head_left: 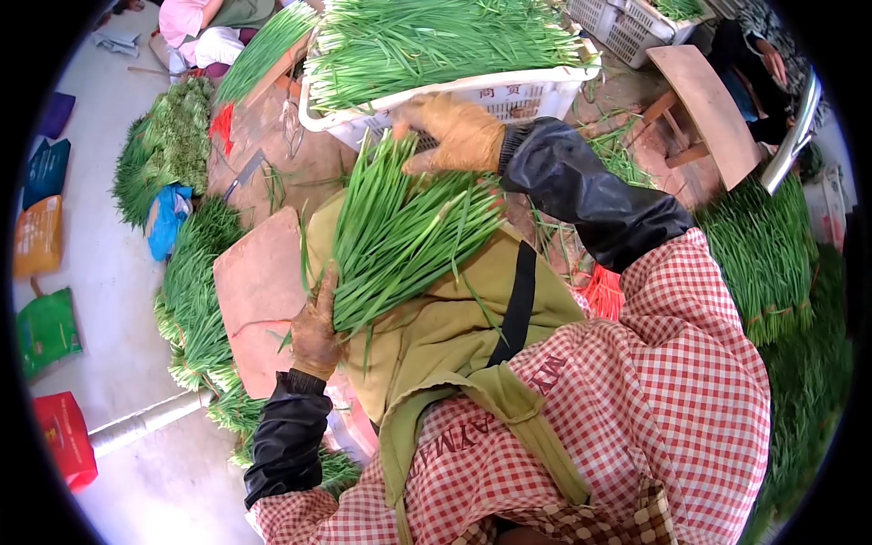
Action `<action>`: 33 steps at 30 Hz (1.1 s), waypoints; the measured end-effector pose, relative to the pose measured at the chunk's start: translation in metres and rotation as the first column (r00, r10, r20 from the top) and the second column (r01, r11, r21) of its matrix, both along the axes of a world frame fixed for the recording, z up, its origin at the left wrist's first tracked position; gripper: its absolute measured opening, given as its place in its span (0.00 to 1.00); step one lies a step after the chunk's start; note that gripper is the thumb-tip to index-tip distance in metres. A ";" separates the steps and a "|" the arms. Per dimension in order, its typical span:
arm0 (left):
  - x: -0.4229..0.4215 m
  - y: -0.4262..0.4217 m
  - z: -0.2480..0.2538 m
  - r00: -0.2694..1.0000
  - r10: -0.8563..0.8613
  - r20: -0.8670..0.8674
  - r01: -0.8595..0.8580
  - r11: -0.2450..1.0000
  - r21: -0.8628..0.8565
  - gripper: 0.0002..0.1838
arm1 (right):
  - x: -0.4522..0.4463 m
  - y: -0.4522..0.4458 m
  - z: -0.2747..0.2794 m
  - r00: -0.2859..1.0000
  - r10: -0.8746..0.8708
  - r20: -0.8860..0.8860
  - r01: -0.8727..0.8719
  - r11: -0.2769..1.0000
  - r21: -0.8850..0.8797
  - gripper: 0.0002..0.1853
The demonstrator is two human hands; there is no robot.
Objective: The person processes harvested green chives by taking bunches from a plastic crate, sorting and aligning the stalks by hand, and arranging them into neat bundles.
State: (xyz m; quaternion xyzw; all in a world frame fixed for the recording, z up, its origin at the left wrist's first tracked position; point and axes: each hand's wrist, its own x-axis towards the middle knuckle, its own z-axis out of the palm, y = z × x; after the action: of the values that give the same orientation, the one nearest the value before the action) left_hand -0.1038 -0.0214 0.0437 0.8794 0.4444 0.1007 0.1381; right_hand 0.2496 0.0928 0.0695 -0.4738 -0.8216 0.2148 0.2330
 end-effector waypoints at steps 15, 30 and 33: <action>0.000 0.000 -0.003 0.997 -0.039 0.068 0.040 0.999 -0.011 0.51 | -0.011 -0.005 -0.021 0.983 0.045 0.178 -0.068 0.990 0.127 0.19; -0.003 0.006 0.002 0.999 -0.044 0.018 0.045 0.996 -0.080 0.53 | -0.016 0.005 -0.018 0.798 0.088 0.596 -0.322 0.899 0.298 0.11; 0.007 0.004 0.002 0.999 -0.046 -0.022 0.044 0.997 -0.071 0.52 | 0.012 0.011 -0.039 0.816 0.069 0.574 -0.242 0.942 0.232 0.13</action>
State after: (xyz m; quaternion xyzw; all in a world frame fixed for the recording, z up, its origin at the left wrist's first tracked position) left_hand -0.0972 -0.0176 0.0457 0.8848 0.4294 0.0717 0.1659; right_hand 0.2618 0.1036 0.0307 -0.4061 -0.9124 -0.0388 0.0324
